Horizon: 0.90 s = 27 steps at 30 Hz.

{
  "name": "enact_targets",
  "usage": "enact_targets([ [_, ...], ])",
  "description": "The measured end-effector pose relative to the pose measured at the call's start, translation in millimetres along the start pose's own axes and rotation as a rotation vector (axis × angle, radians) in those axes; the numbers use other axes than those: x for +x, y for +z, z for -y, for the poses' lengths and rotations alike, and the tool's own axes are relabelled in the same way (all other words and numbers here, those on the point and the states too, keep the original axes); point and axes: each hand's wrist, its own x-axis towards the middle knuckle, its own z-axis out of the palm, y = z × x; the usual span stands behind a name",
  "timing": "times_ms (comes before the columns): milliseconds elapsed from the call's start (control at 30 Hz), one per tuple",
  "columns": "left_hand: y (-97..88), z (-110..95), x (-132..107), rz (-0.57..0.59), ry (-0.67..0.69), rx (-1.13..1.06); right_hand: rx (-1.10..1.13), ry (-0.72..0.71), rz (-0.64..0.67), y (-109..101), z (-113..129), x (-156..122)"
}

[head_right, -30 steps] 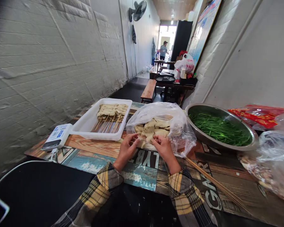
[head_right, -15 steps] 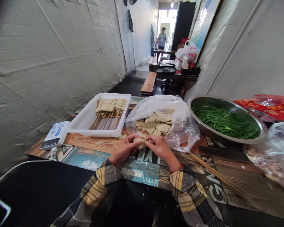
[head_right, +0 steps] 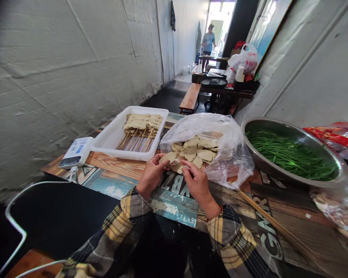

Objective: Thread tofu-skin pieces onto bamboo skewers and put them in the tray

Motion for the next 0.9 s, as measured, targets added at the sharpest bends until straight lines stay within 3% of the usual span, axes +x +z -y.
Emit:
enact_targets([
  [100,-0.5,2,1,-0.005,0.017,0.039,0.122,0.076,-0.187,-5,4,4],
  [167,-0.5,2,2,0.002,0.024,0.062,0.298,0.16,-0.239,-8,5,7],
  [267,0.2,1,2,0.019,0.025,0.106,0.415,0.223,-0.117,-7,3,6],
  [400,1.0,0,1,0.0,0.054,0.158,0.157,0.102,0.117,5,1,-3],
  [567,1.2,-2,-1,-0.048,0.069,0.176,-0.076,-0.02,0.174,12,-4,-6],
  [900,-2.5,2,0,0.011,0.088,0.192,-0.1,-0.111,0.221,13,-10,-6],
])
